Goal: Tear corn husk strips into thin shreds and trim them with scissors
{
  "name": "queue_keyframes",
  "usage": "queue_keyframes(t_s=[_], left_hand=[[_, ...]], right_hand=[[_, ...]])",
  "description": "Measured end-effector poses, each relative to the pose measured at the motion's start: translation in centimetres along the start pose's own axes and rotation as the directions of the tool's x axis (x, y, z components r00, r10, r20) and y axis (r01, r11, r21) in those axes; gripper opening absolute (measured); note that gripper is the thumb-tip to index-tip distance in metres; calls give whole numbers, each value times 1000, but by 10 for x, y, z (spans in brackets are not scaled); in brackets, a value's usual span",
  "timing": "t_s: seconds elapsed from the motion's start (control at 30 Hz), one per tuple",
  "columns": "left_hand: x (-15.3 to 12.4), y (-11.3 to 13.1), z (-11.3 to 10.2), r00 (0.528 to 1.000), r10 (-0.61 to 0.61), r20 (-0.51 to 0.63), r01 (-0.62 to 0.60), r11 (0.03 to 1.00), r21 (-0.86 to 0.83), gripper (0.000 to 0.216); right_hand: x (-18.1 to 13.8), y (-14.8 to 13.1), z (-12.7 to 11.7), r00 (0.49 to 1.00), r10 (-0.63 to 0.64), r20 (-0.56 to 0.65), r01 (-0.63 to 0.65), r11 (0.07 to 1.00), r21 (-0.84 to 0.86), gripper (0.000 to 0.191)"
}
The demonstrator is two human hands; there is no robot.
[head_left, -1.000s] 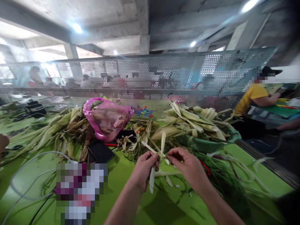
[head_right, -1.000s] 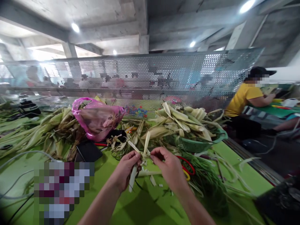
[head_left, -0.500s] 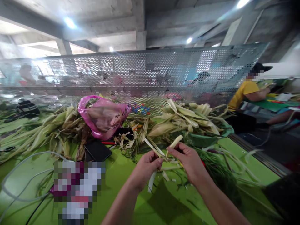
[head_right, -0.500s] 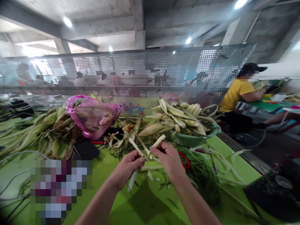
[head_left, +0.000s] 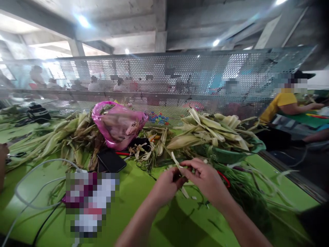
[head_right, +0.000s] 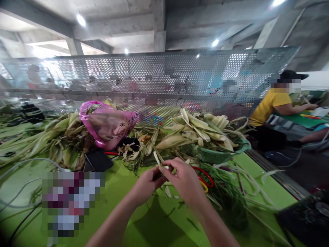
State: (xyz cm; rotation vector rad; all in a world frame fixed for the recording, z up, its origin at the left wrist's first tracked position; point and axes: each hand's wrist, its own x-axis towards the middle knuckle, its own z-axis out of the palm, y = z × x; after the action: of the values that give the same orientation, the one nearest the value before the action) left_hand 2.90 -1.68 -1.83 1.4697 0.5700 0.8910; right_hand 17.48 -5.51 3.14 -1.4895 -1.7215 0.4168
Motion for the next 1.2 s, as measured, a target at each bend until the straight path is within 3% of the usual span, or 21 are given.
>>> queue_keyframes(t_s=[0.1,0.23,0.33,0.47,0.57,0.63,0.7,0.77,0.83,0.97,1.2], left_hand=[[-4,-2,3,999,-3,41,0,998,69,23],[-10,-3,6,990,-94,104,75,981,177,19],[-11,-2,9,986,-121,116,96,974,204,18],[-8,4,9,979,-194,70,194,981,-4,24],[-5,7,3,972,-209,-106,186,963,-193,32],[-4,8,-1,958,-228,-173,170,940,-296,34],[-4,7,-3,956,-244,-163,167,910,-380,34],[-4,8,-4,962,-237,-135,162,894,-418,33],[-5,10,-4,967,-225,-116,162,901,-402,34],[-5,13,-3,967,-234,-99,189,925,-331,38],[-6,14,-5,962,-263,-76,211,888,-409,38]], right_hand=[[1,3,6,1000,-5,18,4,1000,24,17],[3,15,10,988,-1,-154,12,998,65,14],[4,19,9,981,27,-194,-11,997,79,14],[1,10,1,954,-94,-283,91,996,-24,13],[-4,2,-4,910,-123,-395,96,991,-88,18],[-6,1,-4,950,-10,-311,3,1000,-22,19],[-5,3,1,986,116,-122,-103,988,112,21],[-3,8,6,989,149,16,-148,958,248,22],[0,12,10,993,112,22,-114,943,312,19],[3,18,9,998,54,-29,-44,962,271,13],[6,16,3,989,139,-42,-111,909,402,26]])
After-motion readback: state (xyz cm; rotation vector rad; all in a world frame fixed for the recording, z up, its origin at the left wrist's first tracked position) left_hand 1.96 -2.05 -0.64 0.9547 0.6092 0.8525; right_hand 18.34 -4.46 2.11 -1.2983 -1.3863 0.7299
